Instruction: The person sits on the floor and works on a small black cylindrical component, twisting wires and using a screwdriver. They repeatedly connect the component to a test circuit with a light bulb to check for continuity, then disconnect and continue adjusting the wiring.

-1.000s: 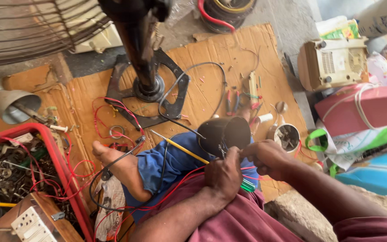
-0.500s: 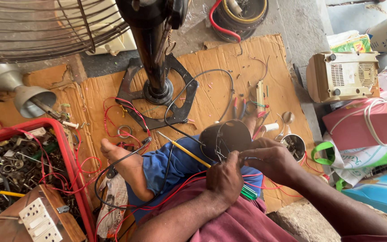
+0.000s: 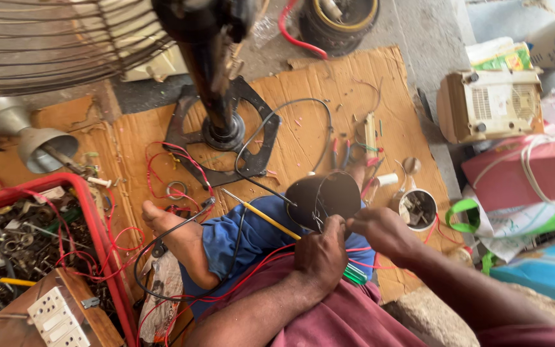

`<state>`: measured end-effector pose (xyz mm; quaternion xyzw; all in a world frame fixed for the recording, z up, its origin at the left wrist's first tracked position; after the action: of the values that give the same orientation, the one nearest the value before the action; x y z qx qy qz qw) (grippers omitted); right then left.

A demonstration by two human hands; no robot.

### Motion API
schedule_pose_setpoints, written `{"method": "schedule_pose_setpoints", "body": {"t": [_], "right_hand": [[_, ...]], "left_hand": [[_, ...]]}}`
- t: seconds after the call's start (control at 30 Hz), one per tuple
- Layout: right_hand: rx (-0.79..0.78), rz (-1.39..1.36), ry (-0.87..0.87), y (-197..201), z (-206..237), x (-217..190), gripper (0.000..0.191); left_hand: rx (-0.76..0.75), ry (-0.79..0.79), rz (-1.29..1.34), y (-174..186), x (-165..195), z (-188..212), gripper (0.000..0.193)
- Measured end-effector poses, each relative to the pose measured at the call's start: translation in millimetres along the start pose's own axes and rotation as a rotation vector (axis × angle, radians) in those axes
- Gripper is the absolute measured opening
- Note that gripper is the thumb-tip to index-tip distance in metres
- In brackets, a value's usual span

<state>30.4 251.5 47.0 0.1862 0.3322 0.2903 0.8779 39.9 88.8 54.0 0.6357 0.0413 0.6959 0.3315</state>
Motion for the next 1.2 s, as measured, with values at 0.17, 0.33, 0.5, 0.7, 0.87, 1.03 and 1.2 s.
{"method": "schedule_pose_setpoints", "body": {"t": [0.17, 0.33, 0.5, 0.7, 0.87, 1.03, 1.2], "right_hand": [[-0.117, -0.210, -0.253, 2, 7, 12, 0.029], [0.285, 0.234, 0.728, 29, 38, -44, 0.023], [0.074, 0.178, 0.783, 26, 31, -54, 0.028], [-0.016, 0.238, 0.713, 22, 16, -52, 0.023], [0.110, 0.230, 0.671, 19, 16, -49, 0.015], [0.192, 0.241, 0.625, 11, 21, -55, 0.015], [0.253, 0.284, 0.713, 6, 19, -72, 0.013]], "left_hand": [[0.021, 0.018, -0.012, -3, -3, 1, 0.018], [0.114, 0.006, 0.024, -2, -7, 2, 0.019], [0.107, 0.022, 0.049, -3, -9, -1, 0.019], [0.128, 0.011, 0.092, 0, -8, 0, 0.022], [0.104, 0.017, 0.160, 2, -7, -1, 0.022], [0.153, -0.025, 0.259, 17, 2, 0, 0.023], [0.319, -0.065, 0.364, 46, 2, 8, 0.026]]}}
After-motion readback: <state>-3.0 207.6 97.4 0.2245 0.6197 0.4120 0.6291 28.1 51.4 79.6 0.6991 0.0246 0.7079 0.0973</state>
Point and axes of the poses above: each hand's wrist, its own z-axis away from the middle knuckle, its own y-axis out of the back of the hand, x = y × z, the point moved 6 cm from there along -z, towards the middle knuckle, and after that the axes turned 2 degrees about z, right-handed, at the moved point
